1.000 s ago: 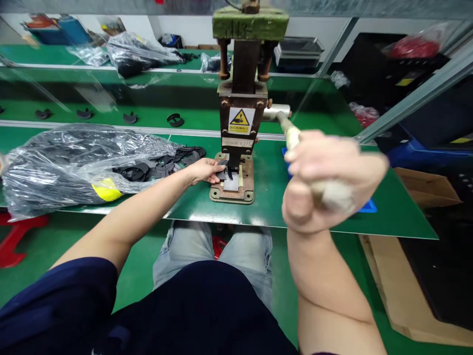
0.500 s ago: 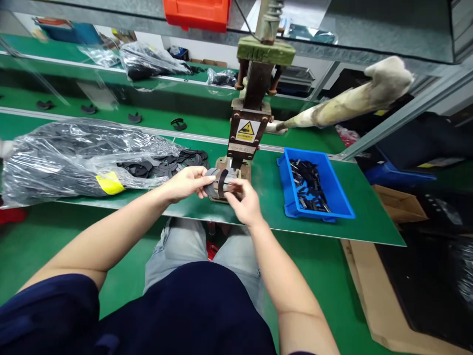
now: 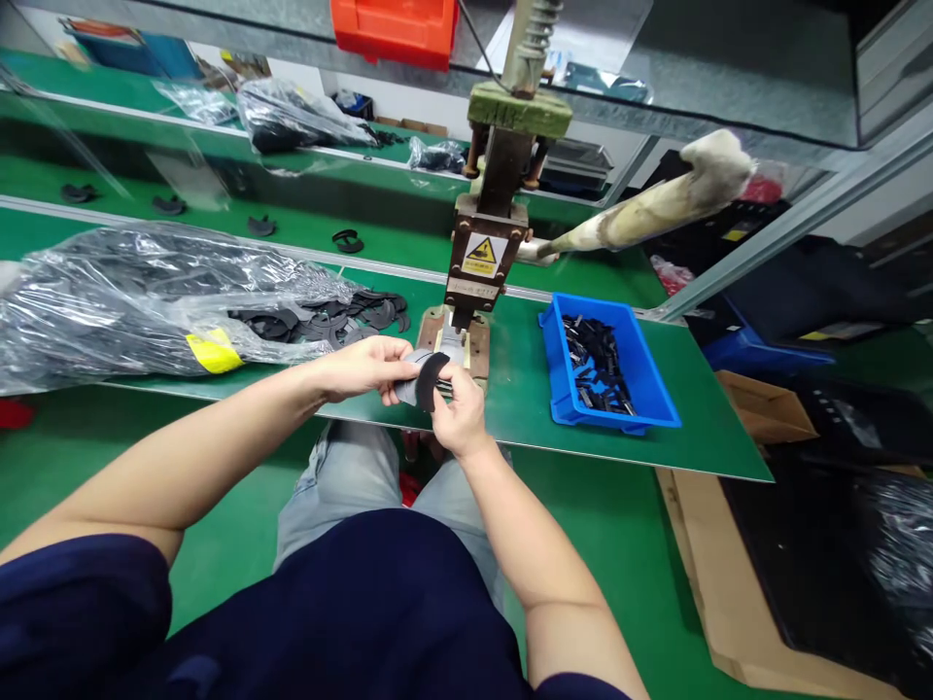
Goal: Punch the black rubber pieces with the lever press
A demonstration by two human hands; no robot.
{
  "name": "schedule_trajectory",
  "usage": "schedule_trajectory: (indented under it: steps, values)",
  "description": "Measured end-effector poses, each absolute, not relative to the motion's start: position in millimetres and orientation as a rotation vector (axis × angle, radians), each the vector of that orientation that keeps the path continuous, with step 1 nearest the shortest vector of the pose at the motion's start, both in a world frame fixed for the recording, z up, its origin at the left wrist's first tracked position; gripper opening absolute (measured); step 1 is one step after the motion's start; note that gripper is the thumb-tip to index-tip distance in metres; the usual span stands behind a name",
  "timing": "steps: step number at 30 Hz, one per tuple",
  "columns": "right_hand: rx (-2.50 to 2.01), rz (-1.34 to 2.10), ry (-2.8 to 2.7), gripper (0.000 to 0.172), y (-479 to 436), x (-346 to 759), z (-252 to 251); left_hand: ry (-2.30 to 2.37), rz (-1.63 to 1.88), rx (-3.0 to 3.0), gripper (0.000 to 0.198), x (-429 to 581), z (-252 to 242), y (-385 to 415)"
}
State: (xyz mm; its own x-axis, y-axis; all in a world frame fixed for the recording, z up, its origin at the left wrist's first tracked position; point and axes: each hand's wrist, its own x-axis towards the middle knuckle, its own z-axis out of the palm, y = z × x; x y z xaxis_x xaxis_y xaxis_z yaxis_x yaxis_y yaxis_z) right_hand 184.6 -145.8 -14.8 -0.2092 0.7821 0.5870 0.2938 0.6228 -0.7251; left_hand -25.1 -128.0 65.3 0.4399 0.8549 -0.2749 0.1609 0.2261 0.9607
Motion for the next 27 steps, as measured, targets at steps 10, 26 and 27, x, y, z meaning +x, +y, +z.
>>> schedule_trajectory:
  steps: [10,26,27]
  values:
    - [-0.820,0.394,-2.020,0.016,-137.4,193.9,-0.2,1.351,1.001,1.685,0.030,-32.0,64.2,-139.9]
    - [-0.928,0.402,-1.857,0.044,-139.0,211.9,-9.5,1.203,0.848,1.236,0.048,-46.2,23.1,-90.7]
    - [-0.956,0.401,-1.831,0.046,-139.8,218.2,-11.8,1.289,0.920,1.158,0.045,-49.2,17.8,-73.8]
